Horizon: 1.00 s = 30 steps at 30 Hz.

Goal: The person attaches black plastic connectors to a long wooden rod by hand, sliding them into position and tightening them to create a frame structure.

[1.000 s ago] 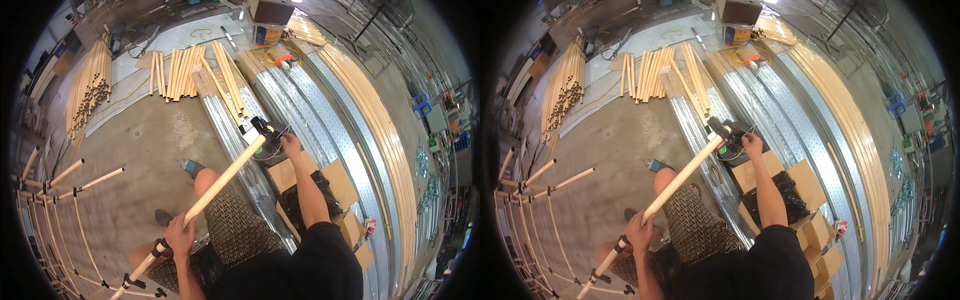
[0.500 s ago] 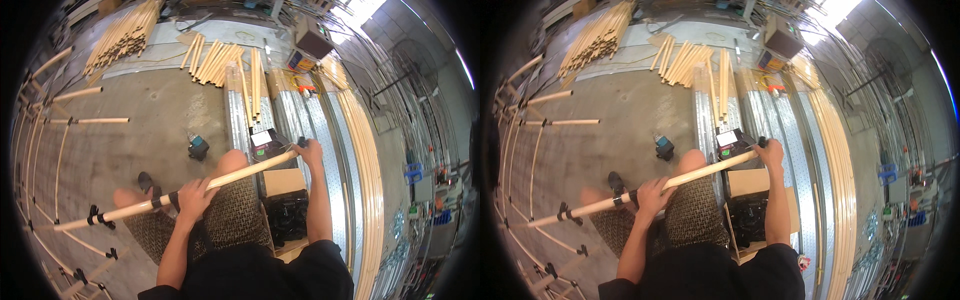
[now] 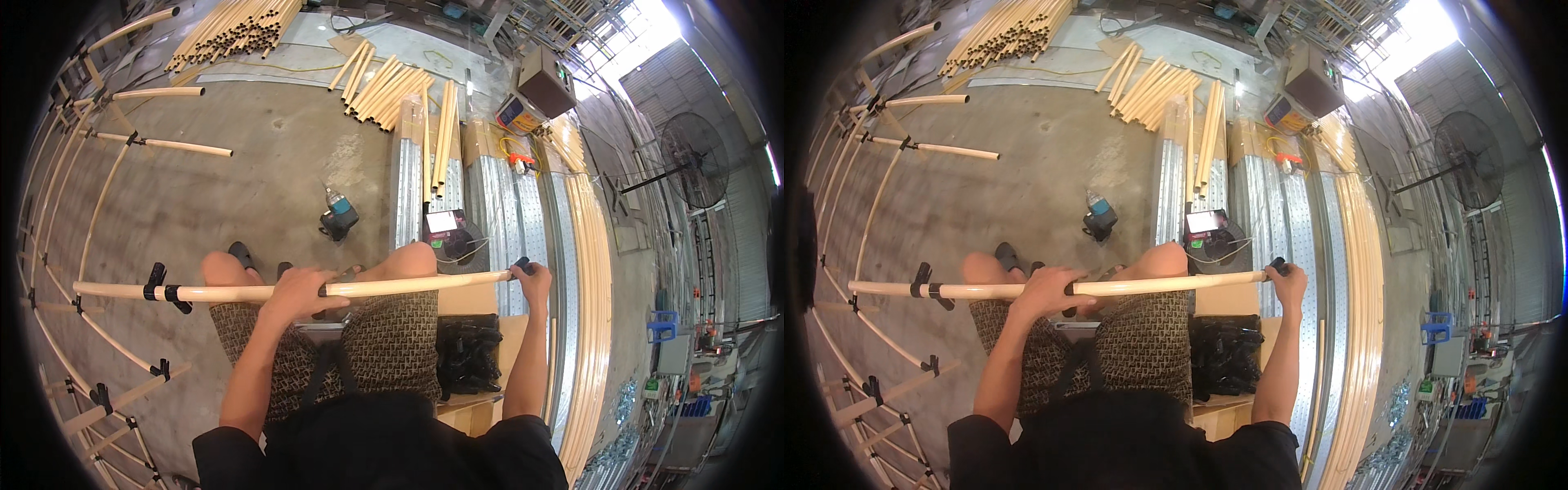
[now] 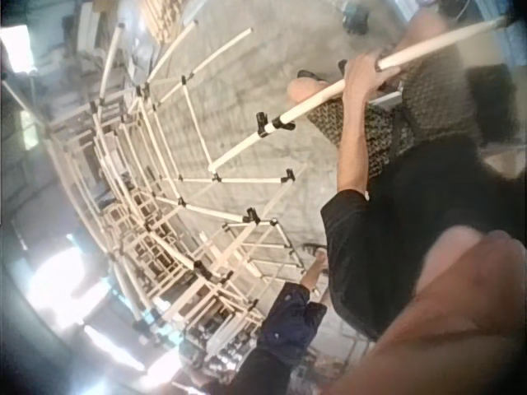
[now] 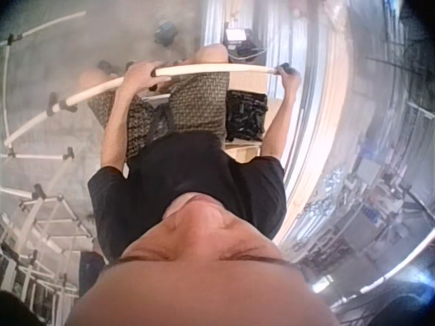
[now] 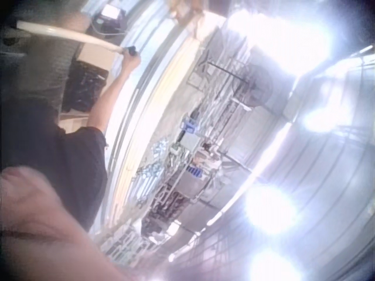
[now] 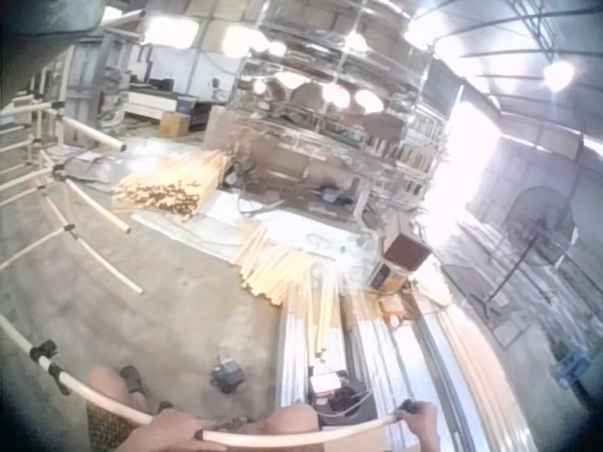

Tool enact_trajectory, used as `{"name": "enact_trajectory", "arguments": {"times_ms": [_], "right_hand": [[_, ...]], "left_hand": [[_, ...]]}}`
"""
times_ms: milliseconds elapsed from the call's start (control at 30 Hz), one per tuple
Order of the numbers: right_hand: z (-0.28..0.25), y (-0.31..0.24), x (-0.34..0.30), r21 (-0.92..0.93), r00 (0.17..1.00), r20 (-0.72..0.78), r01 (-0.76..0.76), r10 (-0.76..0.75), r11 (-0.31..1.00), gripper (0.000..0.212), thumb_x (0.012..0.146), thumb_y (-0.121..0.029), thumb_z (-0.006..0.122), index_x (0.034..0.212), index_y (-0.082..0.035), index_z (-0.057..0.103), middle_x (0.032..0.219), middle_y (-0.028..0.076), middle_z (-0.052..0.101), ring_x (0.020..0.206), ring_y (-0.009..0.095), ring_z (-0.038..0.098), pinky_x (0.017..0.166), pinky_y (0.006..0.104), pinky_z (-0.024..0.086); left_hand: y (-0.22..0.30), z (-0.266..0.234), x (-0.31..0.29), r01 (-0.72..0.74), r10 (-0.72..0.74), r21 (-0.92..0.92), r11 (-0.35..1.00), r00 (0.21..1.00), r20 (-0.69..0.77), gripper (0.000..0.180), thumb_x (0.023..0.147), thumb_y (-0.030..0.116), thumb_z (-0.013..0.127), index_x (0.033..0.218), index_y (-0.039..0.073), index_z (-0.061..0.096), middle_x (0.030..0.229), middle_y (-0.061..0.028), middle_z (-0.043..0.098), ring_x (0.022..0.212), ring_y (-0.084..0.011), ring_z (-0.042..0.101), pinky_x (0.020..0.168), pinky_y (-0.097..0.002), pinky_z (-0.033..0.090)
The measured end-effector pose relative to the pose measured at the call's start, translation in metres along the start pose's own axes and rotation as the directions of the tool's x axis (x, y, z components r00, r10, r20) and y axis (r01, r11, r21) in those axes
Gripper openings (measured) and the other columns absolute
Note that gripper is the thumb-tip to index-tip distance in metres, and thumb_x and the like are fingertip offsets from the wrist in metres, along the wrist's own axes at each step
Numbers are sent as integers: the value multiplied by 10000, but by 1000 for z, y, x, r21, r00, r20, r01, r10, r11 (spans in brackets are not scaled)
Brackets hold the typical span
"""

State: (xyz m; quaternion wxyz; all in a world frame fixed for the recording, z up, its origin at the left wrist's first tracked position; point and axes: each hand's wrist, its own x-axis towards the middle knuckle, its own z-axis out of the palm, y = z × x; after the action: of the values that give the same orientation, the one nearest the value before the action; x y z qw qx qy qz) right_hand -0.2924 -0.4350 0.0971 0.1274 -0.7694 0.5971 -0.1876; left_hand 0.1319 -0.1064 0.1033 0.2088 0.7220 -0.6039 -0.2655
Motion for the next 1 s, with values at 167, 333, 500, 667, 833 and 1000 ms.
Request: {"name": "enact_trajectory", "arguments": {"times_ms": [167, 333, 500, 667, 833, 1000], "right_hand": [[6, 11, -6, 104, 999, 36, -7, 3, 995, 361, 734, -271, 838, 830, 64, 746, 681, 140, 706, 596, 166, 645, 583, 336, 488], [15, -16, -12, 140, 992, 122, 8, -25, 990, 360, 727, -271, 826, 839, 62, 747, 661, 126, 697, 565, 157, 602, 581, 338, 472], [34, -36, -32, 115, 999, 19, 46, -49, 992, 391, 731, -290, 830, 827, 76, 730, 665, 139, 698, 582, 161, 618, 582, 347, 479], [29, -50, -32, 140, 998, 51, 25, -33, 990, 333, 747, -242, 823, 817, 70, 730, 665, 130, 703, 574, 144, 614, 581, 324, 485], [34, -62, -44, 202, 1000, 24, 6, -11, 979, 326, 751, -238, 820, 814, 67, 725, 673, 118, 706, 607, 136, 634, 615, 314, 503], [34, -73, -48, 247, 999, -46, 5, 7, 969, 330, 759, -227, 834, 833, 72, 717, 699, 112, 713, 632, 135, 643, 630, 308, 510]], "left_hand": [[-6, 22, 5, -47, 34, 252, 967, 998, 55, 316, 836, 358, 735, 948, 67, 687, 749, -121, 702, 728, -335, 699, 670, -448, 539], [-5, 31, 4, -36, 31, 346, 937, 999, 20, 240, 847, 292, 712, 898, 68, 643, 768, -123, 700, 738, -321, 704, 655, -443, 544], [-10, 31, 3, -56, 71, 329, 943, 997, -34, 227, 856, 280, 697, 926, 70, 644, 777, -118, 702, 742, -315, 707, 653, -440, 544], [-17, 34, 0, -25, 43, 324, 946, 998, -48, 222, 848, 266, 692, 939, 71, 638, 771, -121, 698, 740, -322, 705, 660, -439, 546], [-17, 28, -10, 1, 21, 295, 956, 997, -71, 237, 836, 281, 704, 913, 74, 619, 765, -126, 692, 732, -334, 701, 666, -441, 548], [-16, 20, -15, 29, -7, 256, 966, 996, -87, 248, 800, 286, 725, 908, 91, 617, 811, -104, 688, 776, -334, 686, 686, -455, 532]]}}
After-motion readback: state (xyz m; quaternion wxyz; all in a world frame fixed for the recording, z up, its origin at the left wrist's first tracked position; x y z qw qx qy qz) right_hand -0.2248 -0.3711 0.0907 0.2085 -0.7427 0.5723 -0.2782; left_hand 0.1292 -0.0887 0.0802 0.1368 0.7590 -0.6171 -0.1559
